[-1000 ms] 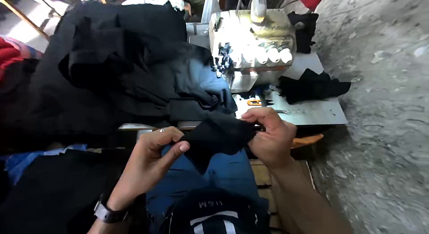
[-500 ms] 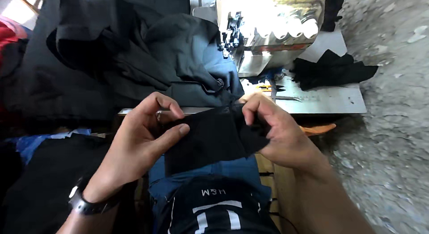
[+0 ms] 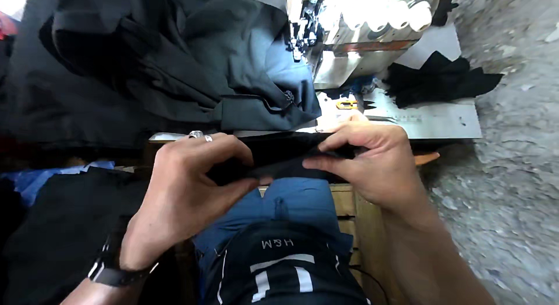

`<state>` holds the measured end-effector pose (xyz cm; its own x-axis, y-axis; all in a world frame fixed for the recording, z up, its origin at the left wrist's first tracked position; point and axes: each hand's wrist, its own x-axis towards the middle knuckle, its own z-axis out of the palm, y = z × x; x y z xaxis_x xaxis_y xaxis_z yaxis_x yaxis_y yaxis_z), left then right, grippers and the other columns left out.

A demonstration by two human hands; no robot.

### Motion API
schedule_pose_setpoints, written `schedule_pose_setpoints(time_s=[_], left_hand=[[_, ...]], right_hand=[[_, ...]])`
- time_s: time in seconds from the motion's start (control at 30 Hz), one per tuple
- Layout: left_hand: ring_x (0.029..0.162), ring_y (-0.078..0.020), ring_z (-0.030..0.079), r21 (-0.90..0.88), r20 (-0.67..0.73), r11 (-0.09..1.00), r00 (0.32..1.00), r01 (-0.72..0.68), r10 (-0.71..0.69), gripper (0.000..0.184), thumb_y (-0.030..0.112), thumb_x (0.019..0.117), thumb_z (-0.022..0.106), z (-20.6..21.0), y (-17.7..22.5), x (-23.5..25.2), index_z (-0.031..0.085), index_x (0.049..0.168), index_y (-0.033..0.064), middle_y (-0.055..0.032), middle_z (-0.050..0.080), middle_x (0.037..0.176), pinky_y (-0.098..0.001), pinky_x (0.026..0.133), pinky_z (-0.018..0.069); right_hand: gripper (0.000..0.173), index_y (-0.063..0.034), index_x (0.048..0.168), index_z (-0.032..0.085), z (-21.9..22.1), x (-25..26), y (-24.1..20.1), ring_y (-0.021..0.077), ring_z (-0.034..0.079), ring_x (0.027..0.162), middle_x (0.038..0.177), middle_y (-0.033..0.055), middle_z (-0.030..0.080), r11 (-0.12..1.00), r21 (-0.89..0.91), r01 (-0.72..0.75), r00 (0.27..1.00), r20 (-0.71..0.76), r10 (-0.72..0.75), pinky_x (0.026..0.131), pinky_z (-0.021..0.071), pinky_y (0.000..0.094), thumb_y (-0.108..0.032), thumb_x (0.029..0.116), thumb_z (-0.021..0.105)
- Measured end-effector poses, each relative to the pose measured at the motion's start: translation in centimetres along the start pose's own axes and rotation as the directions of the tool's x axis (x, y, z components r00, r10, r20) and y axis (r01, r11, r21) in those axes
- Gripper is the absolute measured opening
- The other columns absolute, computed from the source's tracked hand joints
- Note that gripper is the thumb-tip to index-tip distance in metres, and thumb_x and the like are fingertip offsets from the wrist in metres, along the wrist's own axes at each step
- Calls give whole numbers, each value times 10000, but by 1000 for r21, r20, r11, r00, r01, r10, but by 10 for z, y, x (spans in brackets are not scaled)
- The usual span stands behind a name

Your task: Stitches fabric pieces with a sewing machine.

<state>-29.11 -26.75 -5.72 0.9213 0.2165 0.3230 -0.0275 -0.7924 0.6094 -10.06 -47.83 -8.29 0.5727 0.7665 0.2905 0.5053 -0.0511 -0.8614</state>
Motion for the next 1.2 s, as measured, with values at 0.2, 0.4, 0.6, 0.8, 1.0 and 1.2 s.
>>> schedule_pose_setpoints(time_s=[0.2,0.4,0.6,0.8,1.0,1.2], left_hand=[[676,10,611,-364,-23,931,999,19,-29,126,241,931,744,1,-7,7,709,863,142,100,662,779,-148,583,517],[688,10,622,-302,-118,953,992,3,-40,94,202,912,766,4,0,11,719,892,123,93,678,799,-146,596,522],[762,0,658,-51,-282,999,959,3,-17,220,168,926,765,17,0,19,727,1114,59,37,722,903,-164,673,559],[746,-49,703,-264,-226,960,962,92,-155,72,81,985,673,33,0,33,655,1050,54,20,715,942,-202,649,626],[641,-43,666,-361,-182,920,956,153,-230,139,46,933,737,30,-2,44,712,1069,63,37,734,886,-178,549,578],[704,-49,678,-310,-149,927,952,213,-269,151,55,944,726,34,-9,60,707,1092,78,31,728,966,-184,596,591]], right_hand=[[76,-110,812,793,3,-4,0,48,679,721,819,-15,739,920,347,-183,983,69,170,630,586,181,-145,812,861],[155,-104,748,734,12,-5,0,50,656,663,756,2,708,848,494,-189,976,0,218,594,575,190,-89,754,889],[482,-144,1094,574,15,0,-6,57,687,680,793,-33,694,905,389,-171,974,-70,214,618,615,200,-31,740,881],[128,-79,990,783,19,7,7,83,706,762,864,11,750,898,382,-218,970,-17,242,680,615,223,-77,865,808],[93,-46,949,785,9,9,22,85,678,681,788,47,736,777,511,-367,930,191,314,639,594,224,-69,861,800],[136,-56,967,803,-2,8,29,103,709,659,791,48,763,825,416,-382,922,229,312,619,618,228,-87,837,828]])
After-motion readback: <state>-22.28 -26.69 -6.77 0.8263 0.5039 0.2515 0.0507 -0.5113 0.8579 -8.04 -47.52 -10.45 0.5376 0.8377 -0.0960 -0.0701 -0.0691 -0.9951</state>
